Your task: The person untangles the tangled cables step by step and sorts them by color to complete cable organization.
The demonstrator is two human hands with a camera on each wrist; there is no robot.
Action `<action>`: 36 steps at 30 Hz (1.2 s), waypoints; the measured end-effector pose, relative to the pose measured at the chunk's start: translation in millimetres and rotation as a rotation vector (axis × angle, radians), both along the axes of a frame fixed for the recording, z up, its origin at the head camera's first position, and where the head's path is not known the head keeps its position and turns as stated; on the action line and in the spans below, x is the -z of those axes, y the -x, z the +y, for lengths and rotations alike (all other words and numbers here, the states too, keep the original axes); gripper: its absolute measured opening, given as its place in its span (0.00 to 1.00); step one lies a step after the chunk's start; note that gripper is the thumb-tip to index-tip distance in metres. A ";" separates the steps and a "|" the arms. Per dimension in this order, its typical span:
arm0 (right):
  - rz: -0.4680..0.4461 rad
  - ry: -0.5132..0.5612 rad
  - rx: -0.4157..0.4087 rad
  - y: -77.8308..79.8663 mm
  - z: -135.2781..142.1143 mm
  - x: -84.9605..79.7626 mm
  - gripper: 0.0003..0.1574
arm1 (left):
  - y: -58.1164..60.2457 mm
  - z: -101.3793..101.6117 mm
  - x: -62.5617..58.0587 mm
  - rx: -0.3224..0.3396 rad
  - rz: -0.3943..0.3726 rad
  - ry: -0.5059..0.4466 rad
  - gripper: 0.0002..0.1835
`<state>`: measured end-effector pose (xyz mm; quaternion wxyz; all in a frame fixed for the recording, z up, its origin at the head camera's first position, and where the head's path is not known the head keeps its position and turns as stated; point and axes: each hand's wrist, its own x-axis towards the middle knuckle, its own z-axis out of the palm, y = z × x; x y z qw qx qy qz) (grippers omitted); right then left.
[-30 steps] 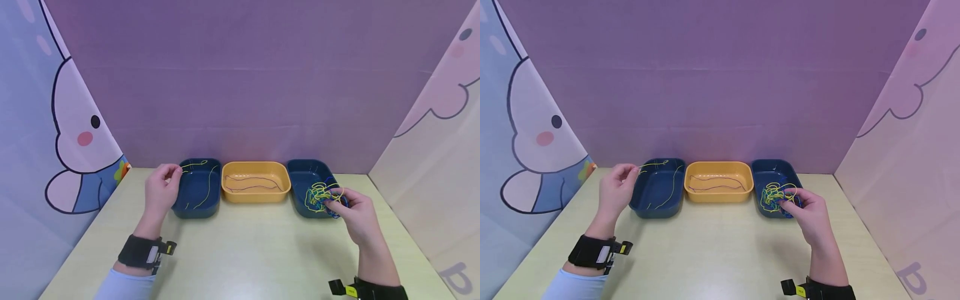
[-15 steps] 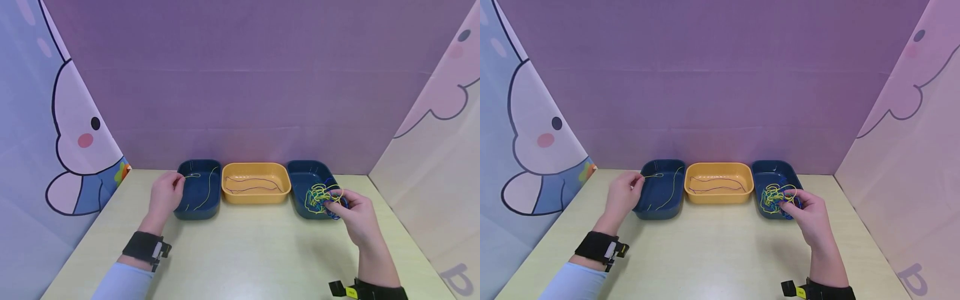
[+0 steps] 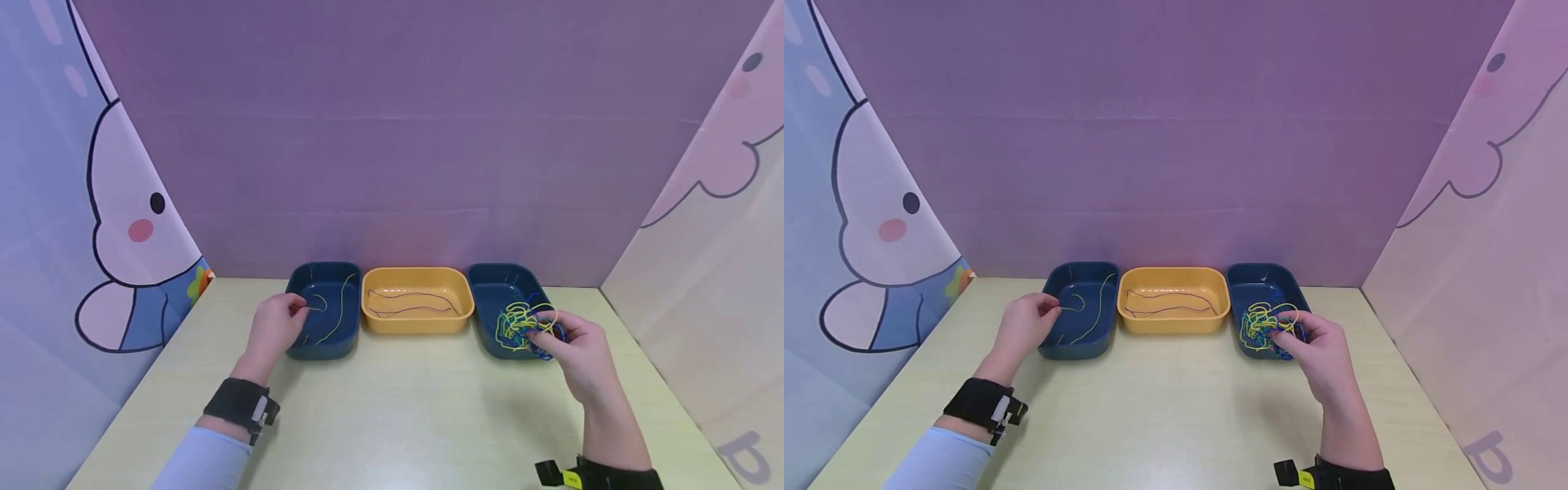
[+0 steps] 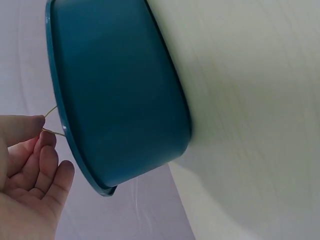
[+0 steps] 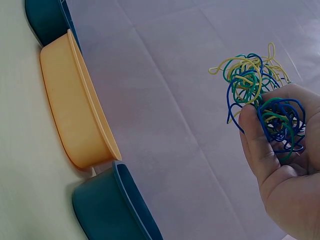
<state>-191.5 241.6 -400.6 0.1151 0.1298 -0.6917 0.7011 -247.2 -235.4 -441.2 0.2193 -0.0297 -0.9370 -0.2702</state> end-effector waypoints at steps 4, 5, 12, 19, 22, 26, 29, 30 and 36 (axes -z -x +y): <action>-0.001 0.002 0.002 -0.1 -0.2 0.5 0.12 | 0.3 0.3 -1.4 0.015 0.037 -0.011 0.07; 0.000 0.002 0.003 0.0 -0.3 0.7 0.12 | 0.3 0.6 -1.6 0.016 0.045 -0.011 0.07; 0.004 0.001 0.003 0.8 -0.8 1.2 0.12 | -2.8 4.0 -6.5 0.016 0.064 -0.047 0.09; 0.018 0.003 -0.022 1.1 -4.4 0.9 0.13 | -13.2 22.3 -21.8 0.090 0.118 -0.184 0.16; 0.012 0.004 -0.022 0.8 -6.6 0.3 0.12 | -19.4 35.5 -29.2 0.148 0.157 -0.260 0.19; 0.018 0.022 -0.051 0.1 -8.9 0.2 0.12 | -29.5 54.1 -38.6 0.213 0.205 -0.333 0.19; 0.019 0.026 -0.053 -0.1 -11.0 0.4 0.11 | -37.5 66.0 -44.0 0.260 0.217 -0.407 0.18; 0.020 0.026 -0.055 -0.1 -11.8 0.6 0.11 | -39.9 69.1 -45.0 0.277 0.217 -0.437 0.18; 0.029 0.026 -0.077 1.0 -15.1 2.9 0.12 | -49.7 85.6 -50.9 0.346 0.195 -0.556 0.15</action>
